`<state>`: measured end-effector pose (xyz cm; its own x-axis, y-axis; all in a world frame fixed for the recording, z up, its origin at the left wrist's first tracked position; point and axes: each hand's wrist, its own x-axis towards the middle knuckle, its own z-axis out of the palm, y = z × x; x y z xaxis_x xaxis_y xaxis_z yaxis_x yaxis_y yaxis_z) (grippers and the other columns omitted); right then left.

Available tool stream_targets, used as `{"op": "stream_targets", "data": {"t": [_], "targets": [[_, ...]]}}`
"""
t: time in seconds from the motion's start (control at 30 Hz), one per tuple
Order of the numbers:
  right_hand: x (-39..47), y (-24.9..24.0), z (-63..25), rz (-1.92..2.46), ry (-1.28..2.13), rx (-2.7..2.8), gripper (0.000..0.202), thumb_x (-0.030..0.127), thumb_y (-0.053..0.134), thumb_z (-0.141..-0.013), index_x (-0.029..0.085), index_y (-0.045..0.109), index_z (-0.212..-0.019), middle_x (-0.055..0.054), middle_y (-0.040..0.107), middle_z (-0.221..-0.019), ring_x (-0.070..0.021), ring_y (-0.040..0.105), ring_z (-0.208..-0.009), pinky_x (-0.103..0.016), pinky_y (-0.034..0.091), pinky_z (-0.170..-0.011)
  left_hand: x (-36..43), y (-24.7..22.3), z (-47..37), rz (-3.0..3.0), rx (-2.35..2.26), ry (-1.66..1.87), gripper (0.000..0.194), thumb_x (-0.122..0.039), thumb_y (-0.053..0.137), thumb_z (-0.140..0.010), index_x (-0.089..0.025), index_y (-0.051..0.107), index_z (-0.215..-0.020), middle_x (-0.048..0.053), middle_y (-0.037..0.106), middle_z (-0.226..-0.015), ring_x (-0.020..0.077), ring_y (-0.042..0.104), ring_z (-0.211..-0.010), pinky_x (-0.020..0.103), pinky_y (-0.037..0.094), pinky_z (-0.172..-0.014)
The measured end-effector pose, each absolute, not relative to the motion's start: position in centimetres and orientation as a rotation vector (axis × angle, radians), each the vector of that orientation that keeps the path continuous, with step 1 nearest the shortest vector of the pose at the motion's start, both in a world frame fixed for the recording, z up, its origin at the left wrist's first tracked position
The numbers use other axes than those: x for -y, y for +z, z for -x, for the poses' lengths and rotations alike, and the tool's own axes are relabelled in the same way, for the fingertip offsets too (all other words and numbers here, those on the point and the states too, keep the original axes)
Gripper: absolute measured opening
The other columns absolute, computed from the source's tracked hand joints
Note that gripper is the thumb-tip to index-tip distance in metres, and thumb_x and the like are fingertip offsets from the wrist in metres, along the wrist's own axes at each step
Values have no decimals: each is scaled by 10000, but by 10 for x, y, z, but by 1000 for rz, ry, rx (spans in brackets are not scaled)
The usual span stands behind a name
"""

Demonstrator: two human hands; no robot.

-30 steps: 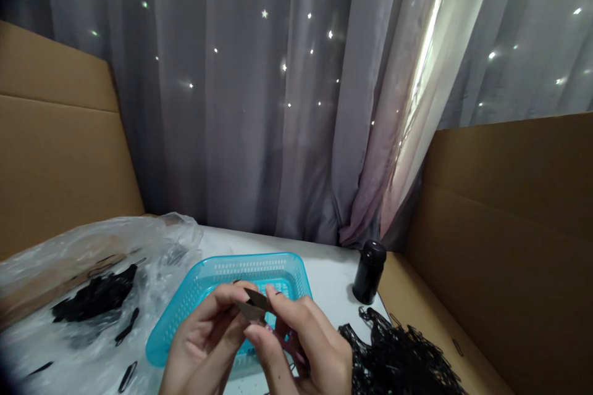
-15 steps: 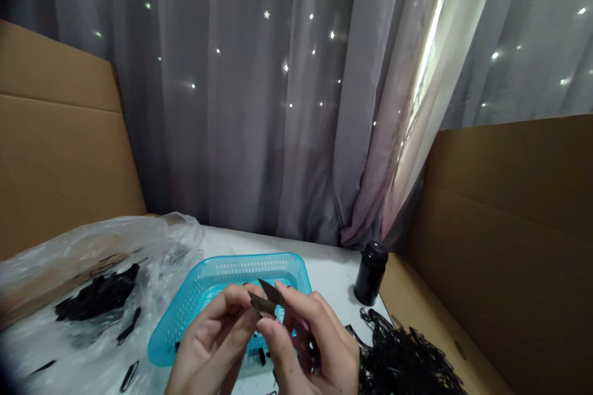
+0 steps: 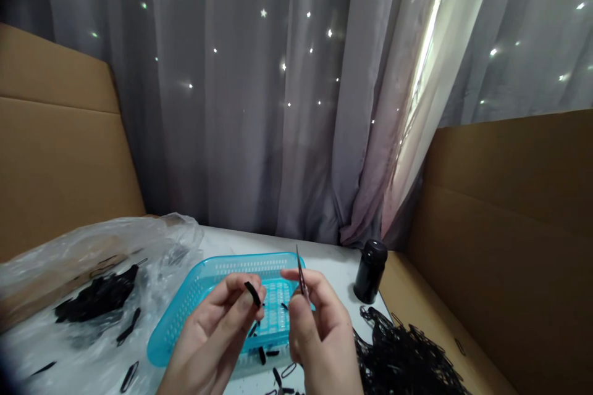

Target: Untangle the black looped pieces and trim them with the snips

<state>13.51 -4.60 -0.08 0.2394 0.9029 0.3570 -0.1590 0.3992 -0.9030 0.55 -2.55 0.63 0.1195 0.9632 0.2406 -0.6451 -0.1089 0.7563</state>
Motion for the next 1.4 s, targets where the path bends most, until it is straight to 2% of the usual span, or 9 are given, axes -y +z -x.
{"op": "stream_targets", "data": {"t": [0.13, 0.3, 0.47, 0.6, 0.73, 0.93, 1.13, 1.27, 1.4], "targets": [[47, 7, -126, 948, 842, 1134, 296, 410, 858, -674, 188, 728, -820, 73, 366, -579, -63, 295, -509, -146, 284, -459, 22, 2, -5, -937, -445, 1384, 270, -370, 858, -721, -173, 719, -842, 13, 653, -788, 136, 613, -755, 191, 494, -705], [51, 10, -125, 1000, 758, 1223, 203, 376, 780, -734, 180, 752, -777, 70, 341, -523, -78, 284, -484, -168, 266, -437, 22, -4, -7, -905, -458, 1392, 274, -380, 848, -734, -176, 719, -864, 22, 658, -831, 153, 610, -819, 217, 492, -769], [50, 14, -129, 1002, 678, 1194, 175, 351, 778, -704, 178, 754, -713, 44, 410, -520, -95, 344, -482, -189, 319, -427, 22, 0, -5, -884, -378, 1273, 232, -347, 842, -736, -181, 713, -835, 23, 655, -843, 166, 618, -822, 248, 512, -766], [55, 23, -142, 1006, 615, 1386, 106, 271, 742, -738, 175, 745, -693, 47, 446, -510, -82, 348, -459, -188, 327, -427, 20, 9, 2, -839, -262, 992, 332, -472, 739, -784, -153, 689, -707, 26, 605, -693, 153, 581, -652, 275, 506, -690], [59, 30, -157, 1050, 450, 1615, 91, 202, 714, -773, 179, 749, -693, 28, 518, -585, -94, 422, -517, -203, 354, -489, 15, 14, 6, -931, -278, 650, 453, -548, 705, -776, -162, 621, -554, -6, 470, -532, 105, 434, -470, 264, 427, -568], [57, 31, -166, 1021, 443, 1721, 127, 234, 697, -854, 188, 737, -742, 40, 505, -607, -99, 433, -550, -208, 335, -512, 15, 15, 8, -851, -283, 474, 426, -505, 756, -725, -172, 576, -531, -30, 371, -550, 94, 343, -496, 232, 415, -556], [60, 27, -175, 1015, 409, 1753, 96, 229, 684, -882, 210, 758, -824, 16, 575, -663, -126, 513, -598, -228, 374, -543, 14, 15, 10, -725, -324, 503, 267, -341, 875, -662, -139, 729, -759, 2, 481, -683, 89, 454, -567, 208, 448, -567], [62, 30, -178, 970, 389, 1791, 136, 275, 669, -905, 209, 765, -833, 3, 596, -661, -129, 532, -582, -233, 389, -530, 13, 11, 10, -739, -348, 508, 278, -347, 901, -621, -141, 746, -726, 32, 540, -698, 120, 508, -609, 233, 470, -579], [63, 31, -180, 935, 386, 1866, 270, 386, 606, -951, 204, 769, -837, -11, 599, -651, -134, 534, -577, -240, 395, -525, 11, 5, 8, -831, -345, 482, 243, -329, 893, -626, -145, 758, -711, 22, 571, -629, 110, 516, -550, 232, 460, -589]]}}
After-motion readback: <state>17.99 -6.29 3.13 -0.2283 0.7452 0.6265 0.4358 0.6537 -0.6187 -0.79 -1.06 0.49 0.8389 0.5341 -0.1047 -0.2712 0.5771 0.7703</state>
